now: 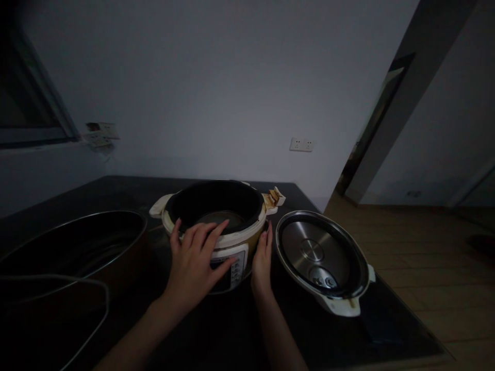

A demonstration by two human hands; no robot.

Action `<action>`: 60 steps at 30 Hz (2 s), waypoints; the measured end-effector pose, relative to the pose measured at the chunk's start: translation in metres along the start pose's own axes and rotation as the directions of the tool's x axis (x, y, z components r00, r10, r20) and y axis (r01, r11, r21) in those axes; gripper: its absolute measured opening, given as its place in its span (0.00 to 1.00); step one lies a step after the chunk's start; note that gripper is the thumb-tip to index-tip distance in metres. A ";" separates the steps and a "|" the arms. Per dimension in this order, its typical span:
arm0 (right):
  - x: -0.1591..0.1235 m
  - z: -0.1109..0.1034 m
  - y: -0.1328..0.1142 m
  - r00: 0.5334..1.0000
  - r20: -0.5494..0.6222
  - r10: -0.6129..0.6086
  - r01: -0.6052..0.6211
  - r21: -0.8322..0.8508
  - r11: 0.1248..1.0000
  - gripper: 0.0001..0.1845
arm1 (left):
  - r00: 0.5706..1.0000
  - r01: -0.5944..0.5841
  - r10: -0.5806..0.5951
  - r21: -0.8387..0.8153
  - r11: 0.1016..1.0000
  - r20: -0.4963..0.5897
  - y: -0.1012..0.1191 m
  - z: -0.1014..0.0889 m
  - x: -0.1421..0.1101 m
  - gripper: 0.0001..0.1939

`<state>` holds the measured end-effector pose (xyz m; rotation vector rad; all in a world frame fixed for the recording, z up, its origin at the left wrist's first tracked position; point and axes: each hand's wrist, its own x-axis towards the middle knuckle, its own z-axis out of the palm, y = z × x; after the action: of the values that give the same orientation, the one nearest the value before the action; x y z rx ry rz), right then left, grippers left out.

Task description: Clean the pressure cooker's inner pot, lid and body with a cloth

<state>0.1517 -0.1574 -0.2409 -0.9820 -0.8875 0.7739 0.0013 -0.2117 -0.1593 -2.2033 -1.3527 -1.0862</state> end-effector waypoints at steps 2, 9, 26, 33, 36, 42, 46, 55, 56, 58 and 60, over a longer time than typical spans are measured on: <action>-0.022 -0.001 -0.001 0.997 -0.021 0.070 -0.070 0.001 0.998 0.36 | 1.000 -0.011 0.011 -0.022 1.000 -0.001 -0.001 0.000 0.000 0.32; -0.063 -0.022 -0.003 0.971 -0.035 0.237 -0.232 0.117 0.966 0.46 | 0.986 -0.109 0.070 -0.266 0.958 -0.154 -0.009 -0.011 -0.009 0.24; -0.084 -0.176 -0.065 0.704 0.707 0.072 0.566 -0.619 0.545 0.35 | 0.748 -0.086 0.467 -0.629 0.773 0.472 0.081 0.066 -0.071 0.38; -0.113 -0.220 -0.061 0.769 0.617 0.165 0.535 -0.763 0.361 0.37 | 0.530 -0.196 0.640 -0.653 0.731 0.557 0.076 0.076 -0.101 0.31; -0.117 -0.223 -0.057 0.795 0.594 0.122 0.526 -0.776 0.348 0.33 | 0.477 -0.259 0.669 -0.636 0.727 0.570 0.079 0.082 -0.099 0.35; -0.114 -0.228 -0.043 0.841 0.534 0.090 0.502 -0.832 0.237 0.22 | 0.471 -0.310 0.713 -0.660 0.685 0.519 0.085 0.103 -0.075 0.34; -0.118 -0.238 -0.037 0.822 0.562 0.094 0.549 -0.825 0.133 0.31 | 0.452 -0.317 0.732 -0.675 0.666 0.509 0.087 0.108 -0.069 0.38; -0.115 -0.245 -0.027 0.845 0.529 0.085 0.519 -0.847 0.115 0.31 | 0.426 -0.253 0.717 -0.688 0.680 0.552 0.089 0.109 -0.077 0.41; -0.115 -0.245 -0.026 0.849 0.521 0.088 0.511 -0.852 0.116 0.31 | 0.424 -0.247 0.718 -0.693 0.678 0.551 0.090 0.108 -0.076 0.40; -0.115 -0.245 -0.027 0.845 0.525 0.096 0.517 -0.850 0.100 0.30 | 0.427 -0.233 0.724 -0.707 0.667 0.542 0.089 0.101 -0.073 0.39; -0.115 -0.246 -0.029 0.823 0.564 0.076 0.560 -0.826 0.065 0.31 | 0.445 -0.209 0.734 -0.737 0.643 0.513 0.086 0.088 -0.068 0.37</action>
<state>0.3250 -0.3548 -0.3144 -1.7846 -2.1604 -0.1244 0.0959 -0.2405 -0.2591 -3.5045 -0.3828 -0.2152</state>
